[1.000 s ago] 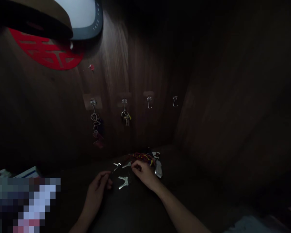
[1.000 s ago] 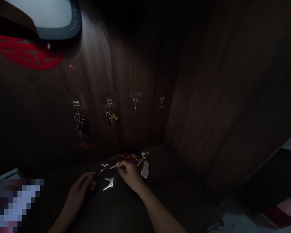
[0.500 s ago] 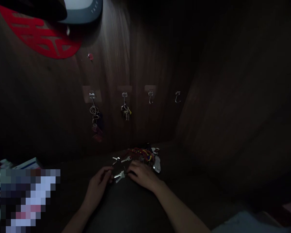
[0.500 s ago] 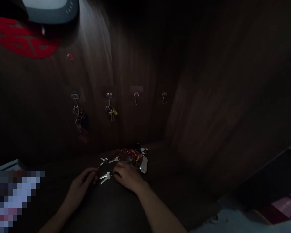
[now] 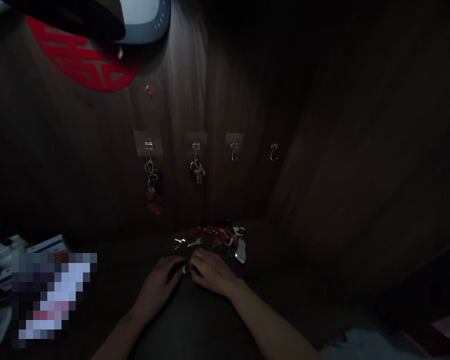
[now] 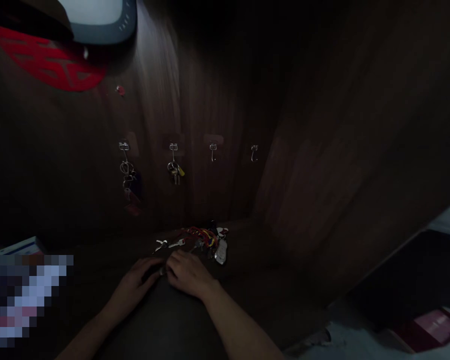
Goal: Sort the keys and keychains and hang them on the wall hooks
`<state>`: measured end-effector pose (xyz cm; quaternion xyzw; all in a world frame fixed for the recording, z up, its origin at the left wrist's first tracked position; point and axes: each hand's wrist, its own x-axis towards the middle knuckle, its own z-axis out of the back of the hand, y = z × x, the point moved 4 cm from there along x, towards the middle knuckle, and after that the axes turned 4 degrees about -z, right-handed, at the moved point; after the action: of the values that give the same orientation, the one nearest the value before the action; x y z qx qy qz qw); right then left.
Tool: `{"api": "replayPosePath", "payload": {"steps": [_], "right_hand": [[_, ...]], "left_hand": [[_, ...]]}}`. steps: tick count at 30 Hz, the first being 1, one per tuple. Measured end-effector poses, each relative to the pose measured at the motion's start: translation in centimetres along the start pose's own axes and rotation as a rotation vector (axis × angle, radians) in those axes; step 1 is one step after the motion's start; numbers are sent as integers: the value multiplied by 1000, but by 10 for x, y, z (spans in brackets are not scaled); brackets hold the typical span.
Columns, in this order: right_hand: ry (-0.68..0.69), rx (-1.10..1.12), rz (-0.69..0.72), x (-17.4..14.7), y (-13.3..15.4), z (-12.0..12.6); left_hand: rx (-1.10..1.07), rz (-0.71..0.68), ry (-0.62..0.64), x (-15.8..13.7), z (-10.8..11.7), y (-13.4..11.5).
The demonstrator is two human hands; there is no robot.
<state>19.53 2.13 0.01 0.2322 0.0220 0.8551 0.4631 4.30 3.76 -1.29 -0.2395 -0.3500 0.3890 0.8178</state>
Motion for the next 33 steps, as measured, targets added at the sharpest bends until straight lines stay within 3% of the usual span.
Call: {"api": "replayPosePath", "payload": {"steps": [10, 15, 19, 25, 29, 33], "right_hand": [[-112, 457, -232, 5, -7, -7], [-219, 595, -285, 7, -7, 0], [-308, 715, -367, 5, -13, 3], [-287, 527, -221, 8, -1, 8], [-204, 518, -133, 11, 6, 3], [-156, 546, -181, 13, 2, -4]], "left_hand": [[-27, -2, 65, -4, -3, -11], [-98, 33, 10, -5, 1, -12], [-243, 178, -111, -2, 9, -7], [-515, 417, -264, 1, 11, 0], [-579, 450, -257, 2, 9, -3], [-577, 451, -250, 3, 9, -6]]}}
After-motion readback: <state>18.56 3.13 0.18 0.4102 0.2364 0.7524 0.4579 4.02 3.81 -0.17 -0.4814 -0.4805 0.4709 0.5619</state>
